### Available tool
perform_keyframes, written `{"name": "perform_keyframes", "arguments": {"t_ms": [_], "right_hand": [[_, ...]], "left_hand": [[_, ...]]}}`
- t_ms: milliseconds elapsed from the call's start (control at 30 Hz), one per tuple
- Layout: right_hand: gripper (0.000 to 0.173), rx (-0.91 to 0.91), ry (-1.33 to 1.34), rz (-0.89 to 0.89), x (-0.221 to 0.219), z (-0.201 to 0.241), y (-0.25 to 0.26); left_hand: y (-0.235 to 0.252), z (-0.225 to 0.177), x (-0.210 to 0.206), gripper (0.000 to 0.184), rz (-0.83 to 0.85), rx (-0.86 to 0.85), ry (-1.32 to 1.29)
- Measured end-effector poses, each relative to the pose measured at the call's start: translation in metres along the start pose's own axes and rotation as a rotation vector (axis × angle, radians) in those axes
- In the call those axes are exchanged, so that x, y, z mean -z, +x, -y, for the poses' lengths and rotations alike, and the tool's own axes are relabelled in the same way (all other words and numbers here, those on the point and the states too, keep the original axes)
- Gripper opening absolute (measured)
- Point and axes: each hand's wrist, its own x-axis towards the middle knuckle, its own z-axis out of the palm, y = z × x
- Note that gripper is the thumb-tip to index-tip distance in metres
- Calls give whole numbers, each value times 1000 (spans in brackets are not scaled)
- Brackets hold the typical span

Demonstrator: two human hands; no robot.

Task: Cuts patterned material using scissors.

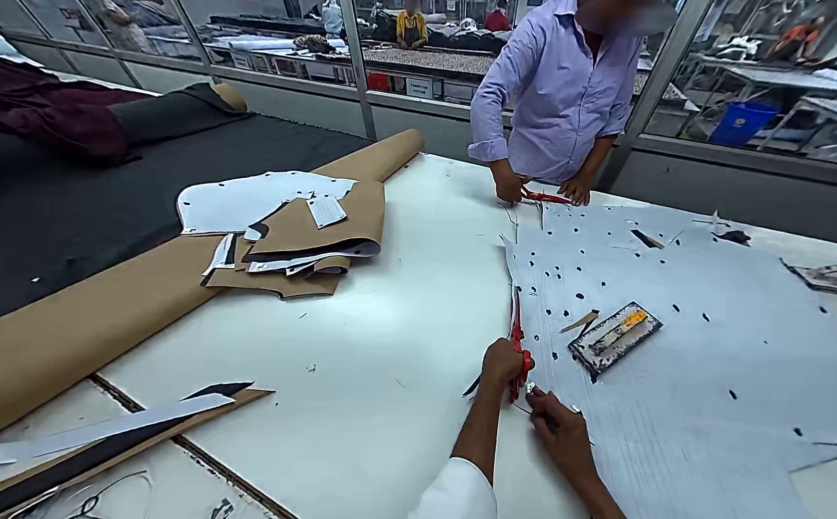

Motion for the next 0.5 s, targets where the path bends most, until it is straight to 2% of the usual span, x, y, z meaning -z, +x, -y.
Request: {"name": "perform_keyframes", "arguments": {"t_ms": [500], "right_hand": [[25, 8, -17, -8, -1, 1, 0]], "left_hand": [[8, 7, -5, 26, -11, -5, -113]]}}
